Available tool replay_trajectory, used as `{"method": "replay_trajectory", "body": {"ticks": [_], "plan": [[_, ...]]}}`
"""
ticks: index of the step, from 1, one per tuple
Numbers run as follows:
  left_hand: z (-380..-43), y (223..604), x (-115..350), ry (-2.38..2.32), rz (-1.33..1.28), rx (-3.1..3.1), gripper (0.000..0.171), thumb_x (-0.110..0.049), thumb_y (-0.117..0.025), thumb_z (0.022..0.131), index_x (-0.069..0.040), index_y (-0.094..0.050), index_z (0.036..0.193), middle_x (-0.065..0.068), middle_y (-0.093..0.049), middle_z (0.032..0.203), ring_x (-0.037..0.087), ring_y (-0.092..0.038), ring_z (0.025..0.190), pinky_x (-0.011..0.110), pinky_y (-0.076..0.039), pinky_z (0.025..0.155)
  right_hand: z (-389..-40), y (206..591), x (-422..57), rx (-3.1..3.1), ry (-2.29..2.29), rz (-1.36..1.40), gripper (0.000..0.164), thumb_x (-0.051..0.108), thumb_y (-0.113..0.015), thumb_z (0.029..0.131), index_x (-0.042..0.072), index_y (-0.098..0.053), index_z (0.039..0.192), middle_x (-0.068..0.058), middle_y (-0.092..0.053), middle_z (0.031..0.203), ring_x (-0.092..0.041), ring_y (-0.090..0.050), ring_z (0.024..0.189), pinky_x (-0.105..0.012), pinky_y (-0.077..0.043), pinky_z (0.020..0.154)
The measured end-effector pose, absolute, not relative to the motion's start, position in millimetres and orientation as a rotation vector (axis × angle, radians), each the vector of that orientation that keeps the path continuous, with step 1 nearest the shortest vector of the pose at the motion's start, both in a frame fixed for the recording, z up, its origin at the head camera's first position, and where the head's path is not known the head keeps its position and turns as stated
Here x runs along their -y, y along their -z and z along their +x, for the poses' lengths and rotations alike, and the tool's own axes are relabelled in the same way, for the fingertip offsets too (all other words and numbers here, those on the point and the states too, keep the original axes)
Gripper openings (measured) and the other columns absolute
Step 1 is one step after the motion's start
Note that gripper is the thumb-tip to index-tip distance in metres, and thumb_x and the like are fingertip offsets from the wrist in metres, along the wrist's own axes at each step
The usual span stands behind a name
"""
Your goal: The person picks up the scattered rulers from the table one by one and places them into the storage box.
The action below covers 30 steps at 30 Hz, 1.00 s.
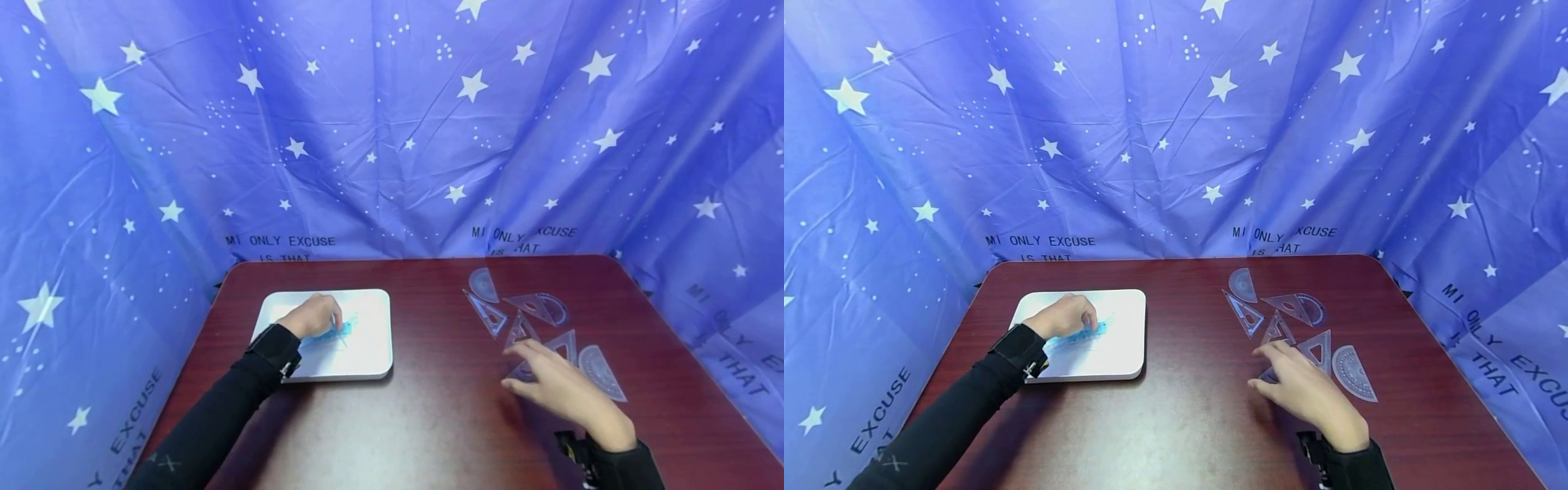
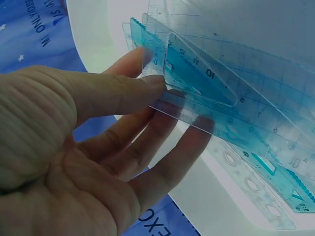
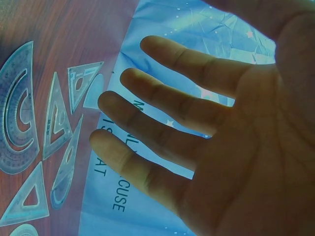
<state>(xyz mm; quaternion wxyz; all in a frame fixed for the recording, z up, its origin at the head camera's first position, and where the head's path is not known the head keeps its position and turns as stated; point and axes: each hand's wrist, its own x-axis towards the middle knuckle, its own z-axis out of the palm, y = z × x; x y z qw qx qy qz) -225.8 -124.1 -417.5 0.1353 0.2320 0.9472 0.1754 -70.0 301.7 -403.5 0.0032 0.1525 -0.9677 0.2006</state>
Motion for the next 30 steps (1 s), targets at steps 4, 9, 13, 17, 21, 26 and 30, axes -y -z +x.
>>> {"method": "replay_trajectory", "body": {"ticks": [4,9,13,17,21,26,30], "plan": [[-225.4,418.4,125.9,-0.517,0.676,-2.743,0.046,0.026,-0.050,0.084,-0.005,-0.083,0.091,0.013,-0.080,0.107,0.032,-0.074,0.101,0.045,-0.062,0.094,-69.6,404.9,-302.4,3.032,-0.629,0.482,0.049,0.033,-0.088,0.088,0.005,-0.072,0.126,-0.025,-0.068,0.137,-0.048,-0.065,0.126,-0.069,-0.053,0.102],[-225.3,419.0,127.5,-0.503,0.691,-2.754,0.045,0.026,-0.049,0.085,-0.003,-0.082,0.097,0.014,-0.080,0.106,0.033,-0.073,0.102,0.045,-0.062,0.095,-70.8,406.5,-305.0,3.014,-0.635,0.500,0.048,0.033,-0.088,0.088,0.006,-0.073,0.125,-0.021,-0.070,0.134,-0.043,-0.069,0.119,-0.065,-0.056,0.099],[-224.4,418.5,127.6,-0.497,0.701,-2.761,0.038,0.022,-0.053,0.091,-0.001,-0.081,0.103,0.015,-0.079,0.110,0.035,-0.073,0.110,0.046,-0.060,0.101,-72.4,406.9,-307.4,3.016,-0.635,0.499,0.049,0.032,-0.088,0.087,0.005,-0.073,0.125,-0.020,-0.071,0.131,-0.041,-0.071,0.115,-0.063,-0.058,0.096],[-220.9,416.1,123.4,-0.536,0.698,-2.780,0.022,0.005,-0.059,0.101,0.002,-0.079,0.109,0.016,-0.078,0.113,0.036,-0.072,0.116,0.049,-0.057,0.105,-73.7,407.6,-309.8,3.022,-0.632,0.487,0.049,0.031,-0.088,0.088,0.004,-0.073,0.126,-0.020,-0.071,0.129,-0.043,-0.071,0.115,-0.064,-0.057,0.097],[-212.8,409.0,115.5,-0.596,0.681,-2.794,0.023,-0.007,-0.059,0.106,0.004,-0.075,0.116,0.020,-0.076,0.118,0.034,-0.069,0.114,0.049,-0.056,0.104,-75.4,409.3,-314.1,3.026,-0.623,0.466,0.050,0.033,-0.087,0.088,0.004,-0.073,0.126,-0.022,-0.071,0.130,-0.046,-0.069,0.117,-0.066,-0.056,0.098],[-196.9,397.8,107.0,-0.649,0.646,-2.832,0.029,-0.011,-0.060,0.107,0.004,-0.069,0.130,0.023,-0.070,0.132,0.035,-0.066,0.124,0.049,-0.055,0.107,-79.5,412.0,-323.3,3.066,-0.600,0.373,0.055,0.032,-0.087,0.090,-0.001,-0.070,0.131,-0.028,-0.068,0.131,-0.050,-0.067,0.120,-0.068,-0.055,0.098],[-181.4,389.4,99.8,-0.691,0.623,-2.893,0.034,-0.016,-0.060,0.108,0.001,-0.066,0.137,0.023,-0.066,0.140,0.039,-0.060,0.138,0.053,-0.050,0.117,-86.7,415.2,-336.9,3.090,-0.563,0.262,0.059,0.027,-0.085,0.091,-0.006,-0.064,0.134,-0.035,-0.065,0.132,-0.056,-0.064,0.121,-0.072,-0.052,0.099]]}}
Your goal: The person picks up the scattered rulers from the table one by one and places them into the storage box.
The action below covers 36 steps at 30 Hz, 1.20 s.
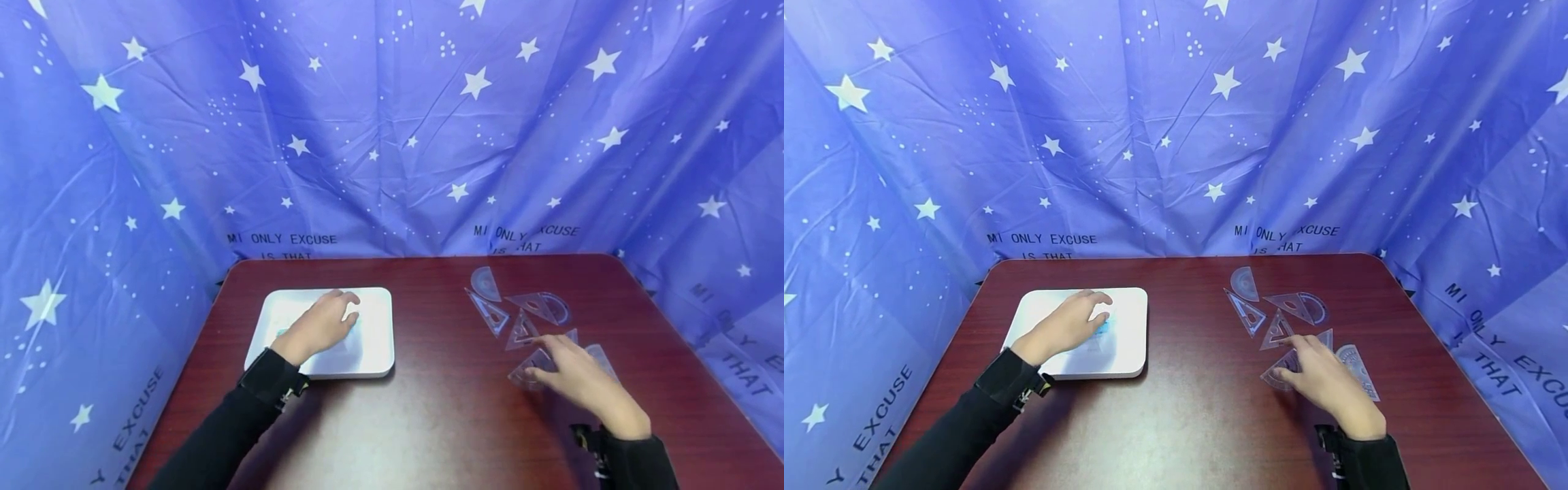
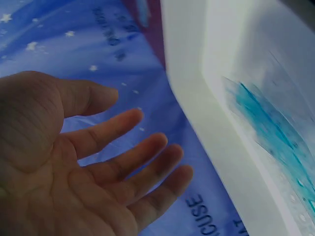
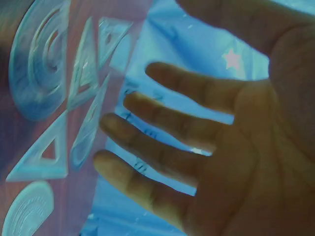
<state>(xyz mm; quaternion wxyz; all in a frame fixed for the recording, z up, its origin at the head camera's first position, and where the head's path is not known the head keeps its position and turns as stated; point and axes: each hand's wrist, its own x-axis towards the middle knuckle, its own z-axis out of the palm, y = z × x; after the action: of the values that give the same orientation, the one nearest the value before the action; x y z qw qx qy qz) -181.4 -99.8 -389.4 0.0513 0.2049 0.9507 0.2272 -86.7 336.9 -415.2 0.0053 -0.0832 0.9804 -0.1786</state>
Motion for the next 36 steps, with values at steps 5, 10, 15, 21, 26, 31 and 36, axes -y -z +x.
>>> {"method": "replay_trajectory", "body": {"ticks": [5,10,15,21,26,31,36], "plan": [[-159.9,384.4,88.9,-0.792,0.608,-2.941,0.035,-0.018,-0.061,0.108,-0.002,-0.066,0.140,0.021,-0.064,0.142,0.039,-0.058,0.139,0.053,-0.049,0.118,-95.0,419.3,-362.7,-3.079,0.519,0.003,0.068,0.028,-0.080,0.094,-0.013,-0.053,0.142,-0.043,-0.057,0.135,-0.062,-0.056,0.124,-0.078,-0.049,0.097],[-139.9,387.9,78.0,-0.857,0.628,-3.009,0.032,-0.015,-0.064,0.106,-0.002,-0.068,0.136,0.020,-0.065,0.139,0.039,-0.060,0.136,0.053,-0.051,0.116,-100.9,426.2,-397.0,-2.932,0.498,0.247,0.089,0.035,-0.077,0.097,-0.021,-0.033,0.151,-0.051,-0.043,0.141,-0.068,-0.046,0.129,-0.081,-0.045,0.099],[-124.3,392.4,70.1,-0.873,0.663,-3.060,0.030,-0.012,-0.064,0.105,-0.002,-0.069,0.133,0.020,-0.066,0.137,0.039,-0.061,0.131,0.053,-0.054,0.111,-103.2,437.5,-418.0,-2.805,0.503,0.298,0.096,0.034,-0.075,0.095,-0.029,-0.026,0.147,-0.056,-0.043,0.138,-0.070,-0.046,0.128,-0.077,-0.044,0.106],[-109.9,398.7,60.6,-0.892,0.687,-3.122,0.030,-0.013,-0.066,0.104,-0.003,-0.070,0.132,0.020,-0.067,0.135,0.040,-0.063,0.128,0.054,-0.056,0.109,-104.4,438.7,-427.2,-2.793,0.487,0.315,0.091,0.032,-0.075,0.090,-0.030,-0.033,0.142,-0.057,-0.044,0.132,-0.070,-0.049,0.120,-0.077,-0.047,0.101],[-102.8,404.7,54.6,-0.837,0.697,-3.193,0.031,-0.016,-0.067,0.104,-0.003,-0.071,0.132,0.020,-0.067,0.133,0.040,-0.064,0.126,0.054,-0.056,0.106,-102.2,435.8,-433.6,-2.706,0.475,0.435,0.082,0.037,-0.069,0.093,-0.026,-0.039,0.136,-0.056,-0.042,0.130,-0.072,-0.049,0.118,-0.081,-0.047,0.093],[-100.1,406.7,53.3,-0.778,0.662,-3.245,0.032,-0.016,-0.067,0.103,-0.002,-0.071,0.131,0.020,-0.067,0.133,0.039,-0.064,0.125,0.054,-0.056,0.103,-103.0,437.2,-434.4,-2.626,0.488,0.580,0.084,0.042,-0.071,0.092,-0.026,-0.043,0.130,-0.059,-0.042,0.129,-0.077,-0.046,0.119,-0.082,-0.046,0.096],[-98.3,407.3,53.1,-0.801,0.616,-3.233,0.032,-0.017,-0.067,0.103,-0.002,-0.071,0.132,0.019,-0.067,0.133,0.039,-0.063,0.126,0.054,-0.055,0.105,-106.3,440.3,-431.5,-2.556,0.497,0.749,0.088,0.044,-0.074,0.088,-0.025,-0.044,0.132,-0.061,-0.035,0.134,-0.079,-0.040,0.124,-0.084,-0.043,0.102]]}}
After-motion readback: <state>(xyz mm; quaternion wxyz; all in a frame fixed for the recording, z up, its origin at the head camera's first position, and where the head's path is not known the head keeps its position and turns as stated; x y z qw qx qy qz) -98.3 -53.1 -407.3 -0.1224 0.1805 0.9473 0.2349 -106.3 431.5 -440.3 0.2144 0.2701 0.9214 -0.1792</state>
